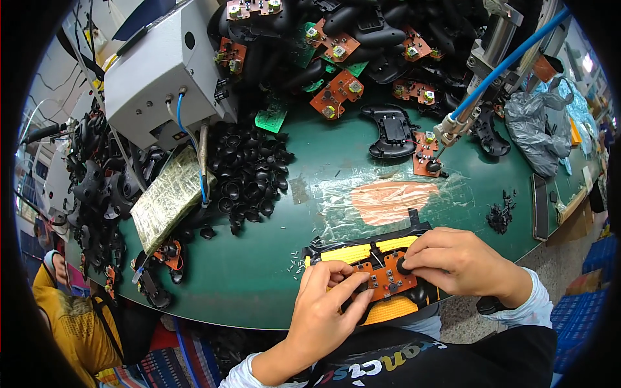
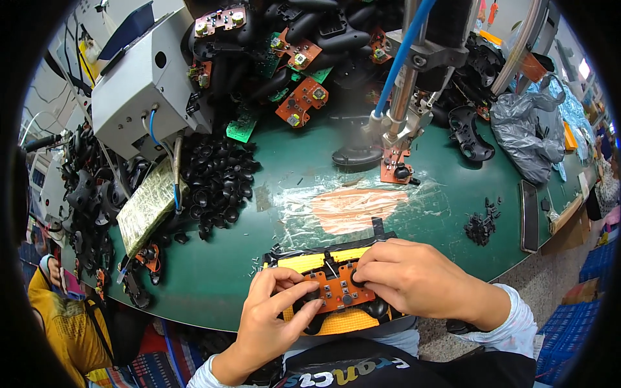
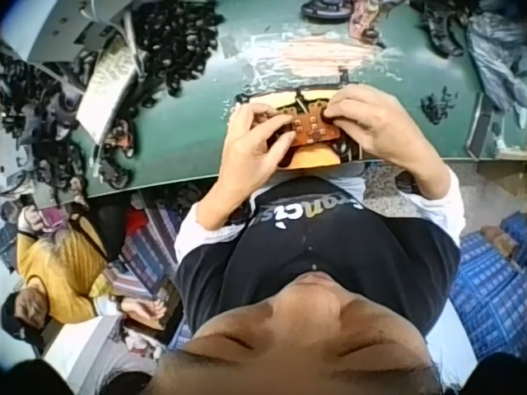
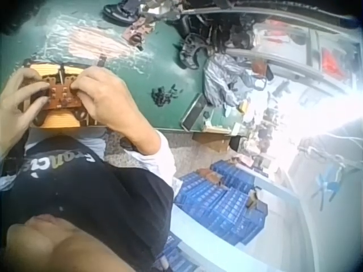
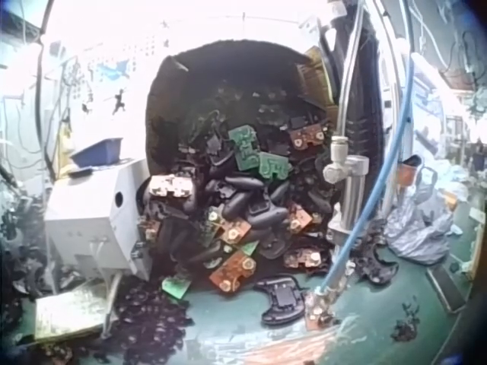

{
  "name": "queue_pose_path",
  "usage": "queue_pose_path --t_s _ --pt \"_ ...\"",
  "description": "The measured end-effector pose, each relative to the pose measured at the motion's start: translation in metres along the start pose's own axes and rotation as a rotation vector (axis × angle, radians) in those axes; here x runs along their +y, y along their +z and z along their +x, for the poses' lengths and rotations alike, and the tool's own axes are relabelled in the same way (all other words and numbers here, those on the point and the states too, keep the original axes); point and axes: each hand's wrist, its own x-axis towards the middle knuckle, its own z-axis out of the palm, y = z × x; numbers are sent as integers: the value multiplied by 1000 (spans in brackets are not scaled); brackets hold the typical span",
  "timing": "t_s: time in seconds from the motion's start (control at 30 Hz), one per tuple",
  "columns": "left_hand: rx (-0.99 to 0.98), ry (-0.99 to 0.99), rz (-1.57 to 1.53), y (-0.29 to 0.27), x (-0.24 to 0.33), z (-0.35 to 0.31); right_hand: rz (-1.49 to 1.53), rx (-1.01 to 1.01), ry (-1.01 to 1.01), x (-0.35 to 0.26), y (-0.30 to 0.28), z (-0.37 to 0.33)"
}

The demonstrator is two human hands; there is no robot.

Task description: Assembling the internal circuit boards and external plastic housings of game controllers.

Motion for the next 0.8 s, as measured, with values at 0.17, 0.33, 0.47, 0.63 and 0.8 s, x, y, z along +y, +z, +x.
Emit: queue_pose_path --t_s 0.17,0.33,0.47,0.63,0.8 --pt "49 1 -35 9 -6 -3 -46 -18 -1 -1 1 2" --pt "148 158 120 13 -6 -2 -66 -79 -2 1 -1 7" --pt "180 196 105 15 -12 -6 -135 -34 3 1 8 1" --pt "180 277 77 1 -5 -31 -43 130 102 -8 13 -14" --pt "108 310 88 13 -24 -35 -25 206 87 -2 41 -21"
